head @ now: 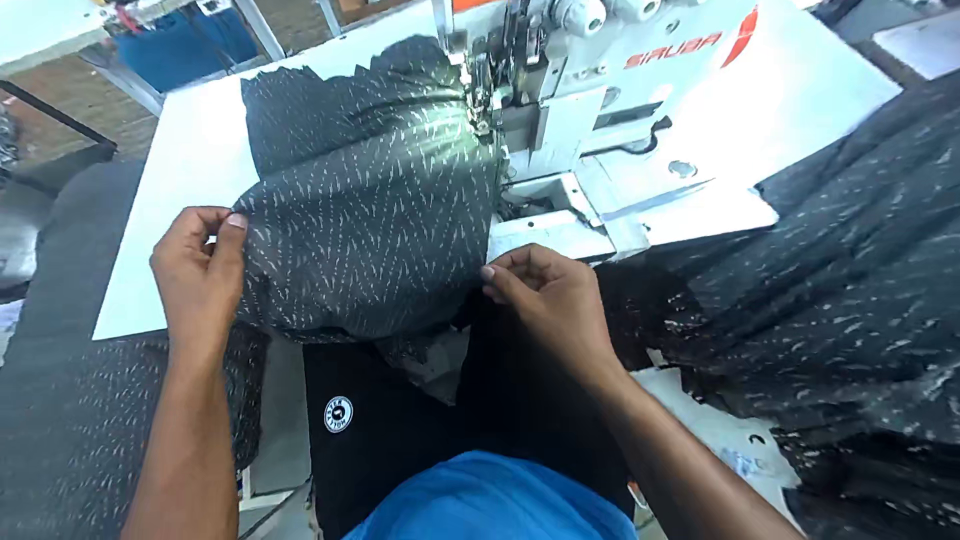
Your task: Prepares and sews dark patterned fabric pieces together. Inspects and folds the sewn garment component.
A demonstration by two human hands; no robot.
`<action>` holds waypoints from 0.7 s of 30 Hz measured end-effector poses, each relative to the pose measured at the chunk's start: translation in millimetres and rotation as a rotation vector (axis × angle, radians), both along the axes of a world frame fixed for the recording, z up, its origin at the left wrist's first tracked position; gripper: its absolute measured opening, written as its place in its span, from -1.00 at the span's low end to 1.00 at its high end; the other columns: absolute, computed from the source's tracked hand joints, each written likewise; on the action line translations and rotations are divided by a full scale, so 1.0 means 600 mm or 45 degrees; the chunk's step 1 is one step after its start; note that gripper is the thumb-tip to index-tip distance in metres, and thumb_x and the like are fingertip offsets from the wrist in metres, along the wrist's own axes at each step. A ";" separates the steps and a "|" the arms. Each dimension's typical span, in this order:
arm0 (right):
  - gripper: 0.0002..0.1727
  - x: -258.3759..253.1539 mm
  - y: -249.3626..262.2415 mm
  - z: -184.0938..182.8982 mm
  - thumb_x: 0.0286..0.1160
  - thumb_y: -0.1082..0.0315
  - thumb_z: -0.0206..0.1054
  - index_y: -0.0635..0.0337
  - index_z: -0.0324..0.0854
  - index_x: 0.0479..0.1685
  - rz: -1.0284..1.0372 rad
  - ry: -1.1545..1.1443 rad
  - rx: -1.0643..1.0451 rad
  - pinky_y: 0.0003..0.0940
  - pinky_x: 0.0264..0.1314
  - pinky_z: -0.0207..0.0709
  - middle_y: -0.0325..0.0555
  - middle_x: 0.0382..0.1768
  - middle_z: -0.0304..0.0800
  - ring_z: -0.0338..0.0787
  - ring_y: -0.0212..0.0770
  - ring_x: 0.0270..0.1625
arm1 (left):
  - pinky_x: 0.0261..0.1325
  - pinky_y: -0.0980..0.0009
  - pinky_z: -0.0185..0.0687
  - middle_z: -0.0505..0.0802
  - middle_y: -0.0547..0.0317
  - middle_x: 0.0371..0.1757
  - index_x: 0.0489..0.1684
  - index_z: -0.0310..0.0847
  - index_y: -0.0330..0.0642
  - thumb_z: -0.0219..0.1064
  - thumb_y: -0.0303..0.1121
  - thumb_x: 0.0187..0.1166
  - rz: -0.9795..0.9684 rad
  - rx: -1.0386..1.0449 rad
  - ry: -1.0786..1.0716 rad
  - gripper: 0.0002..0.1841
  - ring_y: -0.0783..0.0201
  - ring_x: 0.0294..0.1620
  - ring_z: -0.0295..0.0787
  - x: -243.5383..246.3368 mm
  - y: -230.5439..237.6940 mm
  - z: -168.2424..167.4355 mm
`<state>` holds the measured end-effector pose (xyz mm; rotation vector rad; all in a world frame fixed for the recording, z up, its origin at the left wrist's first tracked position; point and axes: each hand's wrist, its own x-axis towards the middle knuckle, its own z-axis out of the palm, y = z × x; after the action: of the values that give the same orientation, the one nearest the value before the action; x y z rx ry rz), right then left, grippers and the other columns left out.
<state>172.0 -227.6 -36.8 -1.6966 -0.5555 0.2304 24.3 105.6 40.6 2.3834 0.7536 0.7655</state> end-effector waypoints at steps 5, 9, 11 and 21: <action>-0.90 -0.014 -0.043 -0.025 0.54 0.27 0.46 0.05 0.75 -0.12 -0.054 -0.080 -0.169 -0.53 -0.30 0.77 -0.37 -0.35 0.88 0.84 -0.50 -0.36 | -0.09 0.42 0.59 0.74 0.23 -0.13 0.25 0.53 -0.16 0.34 -0.19 0.69 0.072 -0.390 0.175 -0.68 0.48 -0.22 0.65 -0.043 -0.025 -0.043; -0.75 -0.012 -0.062 -0.077 0.55 0.23 0.45 0.15 0.68 0.05 -0.059 0.062 -0.267 -0.40 -0.12 0.82 -0.18 -0.13 0.87 0.87 -0.40 -0.21 | -0.64 0.66 0.45 0.85 0.28 -0.31 0.36 0.53 -0.07 0.40 -0.31 0.63 0.054 -0.644 0.298 -0.63 0.55 -0.60 0.63 -0.065 -0.050 -0.041; -0.79 -0.007 -0.059 -0.088 0.55 0.27 0.45 0.19 0.70 -0.01 -0.095 0.080 -0.204 -0.40 -0.20 0.78 -0.14 -0.16 0.82 0.81 -0.38 -0.29 | -0.60 0.67 0.51 0.85 0.26 -0.34 0.26 0.64 -0.12 0.38 -0.43 0.63 0.001 -0.791 0.260 -0.72 0.53 -0.61 0.62 -0.066 -0.064 -0.041; -0.87 0.010 -0.059 -0.123 0.50 0.30 0.50 0.15 0.78 -0.14 0.086 0.067 -0.182 -0.38 -0.18 0.76 -0.22 -0.30 0.87 0.82 -0.40 -0.31 | 0.40 0.20 0.71 0.85 0.34 0.17 0.26 0.64 0.14 0.62 -0.14 0.37 -0.428 -1.106 -0.516 -0.53 0.31 0.24 0.79 -0.064 -0.089 -0.027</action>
<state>178.0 -263.1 -110.5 -1.8062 -0.5683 0.3700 -14.1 52.3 24.2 1.4530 0.3759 0.5812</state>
